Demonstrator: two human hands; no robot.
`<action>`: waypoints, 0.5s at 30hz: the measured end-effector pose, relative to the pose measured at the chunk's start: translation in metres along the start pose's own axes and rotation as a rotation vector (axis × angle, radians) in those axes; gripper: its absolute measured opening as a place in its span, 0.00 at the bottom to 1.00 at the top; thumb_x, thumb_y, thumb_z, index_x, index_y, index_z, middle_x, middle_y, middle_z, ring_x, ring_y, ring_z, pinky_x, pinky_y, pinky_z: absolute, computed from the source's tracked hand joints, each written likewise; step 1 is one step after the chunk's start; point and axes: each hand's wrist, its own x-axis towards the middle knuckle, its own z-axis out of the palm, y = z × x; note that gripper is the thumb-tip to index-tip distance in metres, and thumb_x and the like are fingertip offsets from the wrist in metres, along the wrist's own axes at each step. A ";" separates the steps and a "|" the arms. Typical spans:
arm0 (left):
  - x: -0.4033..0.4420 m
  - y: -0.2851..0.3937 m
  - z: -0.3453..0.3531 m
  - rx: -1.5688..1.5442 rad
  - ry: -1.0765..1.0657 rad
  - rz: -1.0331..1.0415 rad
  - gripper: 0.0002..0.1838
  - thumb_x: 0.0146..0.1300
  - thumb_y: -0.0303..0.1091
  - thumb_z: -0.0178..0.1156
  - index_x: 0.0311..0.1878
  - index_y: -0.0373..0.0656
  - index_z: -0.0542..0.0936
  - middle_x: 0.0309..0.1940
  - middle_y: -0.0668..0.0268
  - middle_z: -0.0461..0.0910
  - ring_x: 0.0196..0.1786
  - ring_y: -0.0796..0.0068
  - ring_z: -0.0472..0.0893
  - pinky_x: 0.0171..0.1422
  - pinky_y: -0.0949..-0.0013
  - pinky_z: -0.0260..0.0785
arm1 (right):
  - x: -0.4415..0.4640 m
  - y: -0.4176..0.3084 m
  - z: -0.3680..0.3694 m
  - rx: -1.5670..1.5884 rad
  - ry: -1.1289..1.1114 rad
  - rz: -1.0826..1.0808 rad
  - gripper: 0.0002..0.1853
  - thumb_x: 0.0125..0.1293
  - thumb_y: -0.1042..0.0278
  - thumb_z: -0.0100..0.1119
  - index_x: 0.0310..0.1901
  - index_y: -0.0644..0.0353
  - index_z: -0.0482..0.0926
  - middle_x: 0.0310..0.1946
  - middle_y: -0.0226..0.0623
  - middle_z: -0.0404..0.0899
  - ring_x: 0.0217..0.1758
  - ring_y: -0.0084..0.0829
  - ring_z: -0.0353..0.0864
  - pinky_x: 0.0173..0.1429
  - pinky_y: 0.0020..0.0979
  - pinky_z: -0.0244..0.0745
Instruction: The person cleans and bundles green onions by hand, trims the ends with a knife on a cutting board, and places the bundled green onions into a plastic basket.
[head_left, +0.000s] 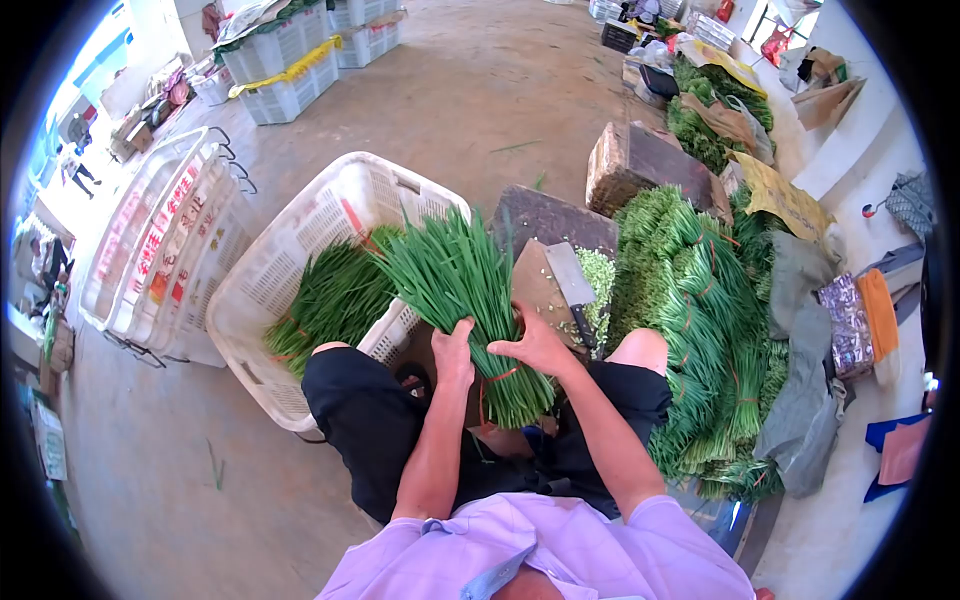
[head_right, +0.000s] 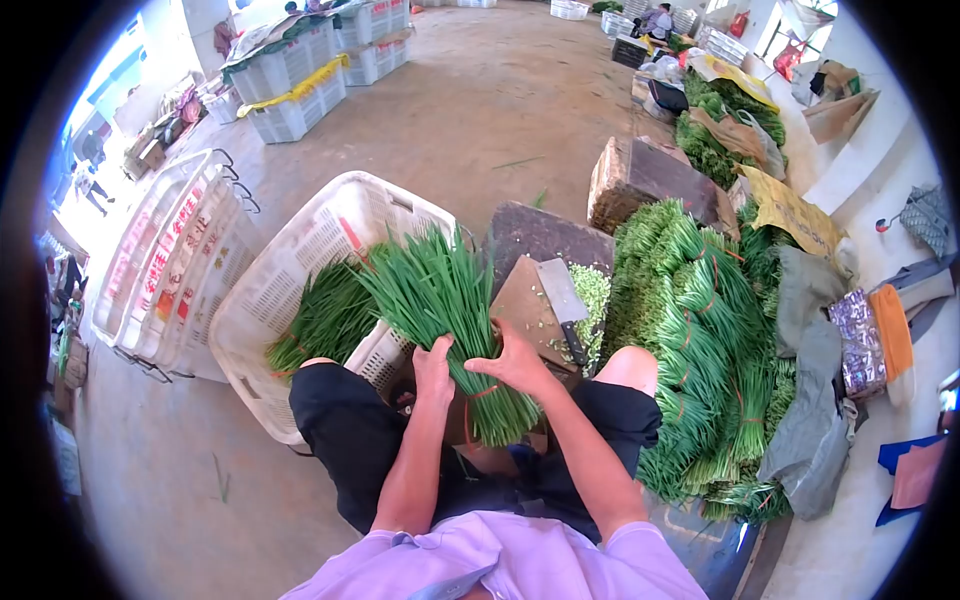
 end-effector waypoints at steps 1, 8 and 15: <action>-0.002 0.003 0.002 -0.001 0.000 -0.002 0.19 0.60 0.23 0.61 0.56 0.33 0.79 0.50 0.61 0.83 0.48 0.67 0.84 0.56 0.62 0.78 | 0.001 0.004 -0.001 0.043 -0.006 -0.005 0.52 0.47 0.43 0.82 0.65 0.73 0.70 0.54 0.57 0.82 0.59 0.47 0.83 0.63 0.43 0.75; -0.001 0.001 0.003 0.013 -0.006 -0.046 0.18 0.61 0.22 0.60 0.56 0.33 0.78 0.49 0.60 0.83 0.47 0.67 0.85 0.55 0.63 0.79 | 0.004 -0.035 -0.025 -0.018 0.284 -0.248 0.10 0.65 0.75 0.68 0.47 0.64 0.84 0.33 0.31 0.80 0.35 0.23 0.78 0.43 0.26 0.76; 0.000 -0.004 0.000 0.021 -0.034 -0.056 0.19 0.61 0.23 0.61 0.56 0.31 0.77 0.49 0.59 0.84 0.47 0.67 0.85 0.55 0.64 0.78 | 0.016 -0.032 -0.024 0.020 0.006 -0.101 0.05 0.70 0.73 0.64 0.42 0.64 0.83 0.31 0.30 0.80 0.27 0.21 0.78 0.32 0.24 0.76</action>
